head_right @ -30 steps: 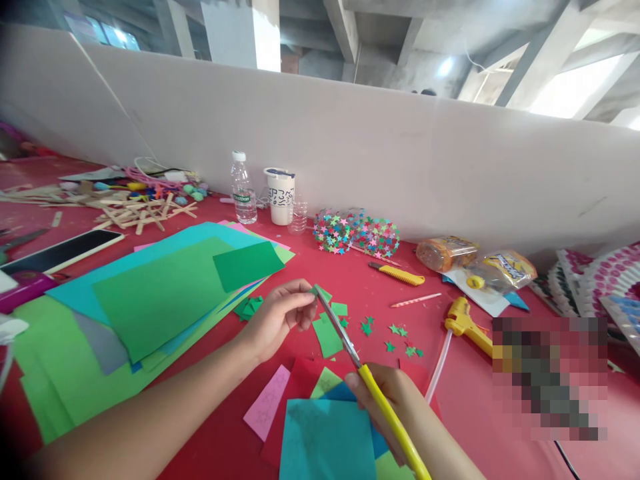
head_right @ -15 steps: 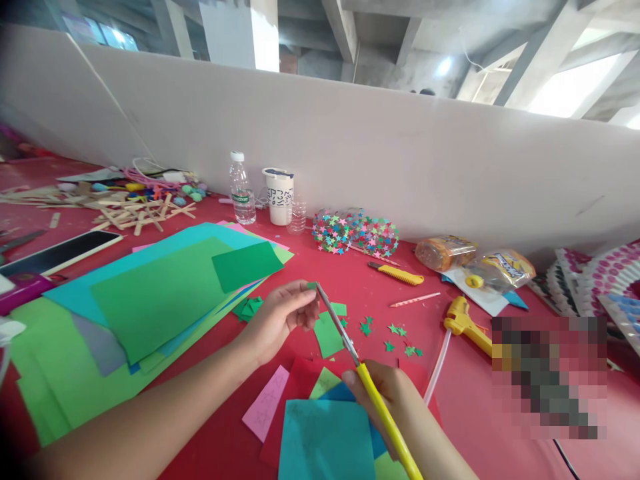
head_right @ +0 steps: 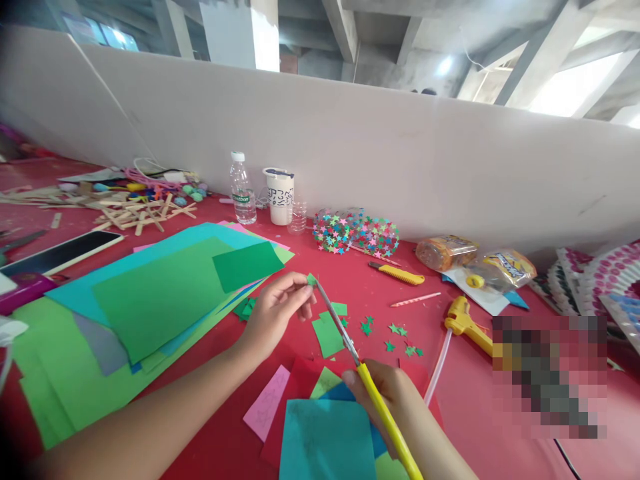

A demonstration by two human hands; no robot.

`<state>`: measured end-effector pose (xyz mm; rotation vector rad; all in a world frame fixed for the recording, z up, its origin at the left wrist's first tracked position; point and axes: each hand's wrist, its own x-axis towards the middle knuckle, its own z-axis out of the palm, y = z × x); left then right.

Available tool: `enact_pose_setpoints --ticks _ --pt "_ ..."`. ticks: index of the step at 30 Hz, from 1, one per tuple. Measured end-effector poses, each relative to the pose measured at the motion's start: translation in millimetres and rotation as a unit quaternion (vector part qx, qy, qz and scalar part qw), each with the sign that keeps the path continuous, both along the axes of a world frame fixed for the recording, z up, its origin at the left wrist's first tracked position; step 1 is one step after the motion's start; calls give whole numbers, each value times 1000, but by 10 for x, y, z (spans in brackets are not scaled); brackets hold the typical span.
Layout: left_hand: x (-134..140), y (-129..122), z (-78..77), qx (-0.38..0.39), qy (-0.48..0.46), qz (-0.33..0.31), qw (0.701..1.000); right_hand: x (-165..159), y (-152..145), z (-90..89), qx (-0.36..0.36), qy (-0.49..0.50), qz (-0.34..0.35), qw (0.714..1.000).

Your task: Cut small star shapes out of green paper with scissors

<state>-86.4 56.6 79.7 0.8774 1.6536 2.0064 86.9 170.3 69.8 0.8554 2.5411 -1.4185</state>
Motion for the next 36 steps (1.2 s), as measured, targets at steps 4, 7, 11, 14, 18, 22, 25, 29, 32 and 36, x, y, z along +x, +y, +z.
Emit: enact_pose_setpoints --ticks 4,7,11,14,18,22,25,29,32,36 --pt "-3 8 -13 8 -30 -8 999 -8 -5 -17 3 4 10 1000" --pt "-8 13 -19 17 -64 -26 997 -8 -7 -45 -2 6 10 1000" --pt "-9 18 -29 19 -109 -38 993 -4 -10 -60 -16 5 7 1000" --pt "-13 20 -48 11 -126 -56 990 -7 -19 -47 -23 13 3 1000" --pt "-19 24 -66 3 -118 -65 991 -15 -33 -13 -20 17 -7 1000" --pt "-15 27 -48 10 -112 -41 993 -16 -37 8 -13 15 -6 1000" --pt "-8 29 -30 14 -122 -36 992 -17 -34 -1 -13 10 -7 1000" --pt "-11 32 -32 13 -135 -38 990 -20 -29 -29 -13 0 -10 1000" --pt "-19 32 -40 22 -153 -41 987 -20 -33 -50 -11 -2 -8 1000" --pt "-10 30 -24 34 -157 -45 986 -17 -38 -64 -8 -1 -5 1000"
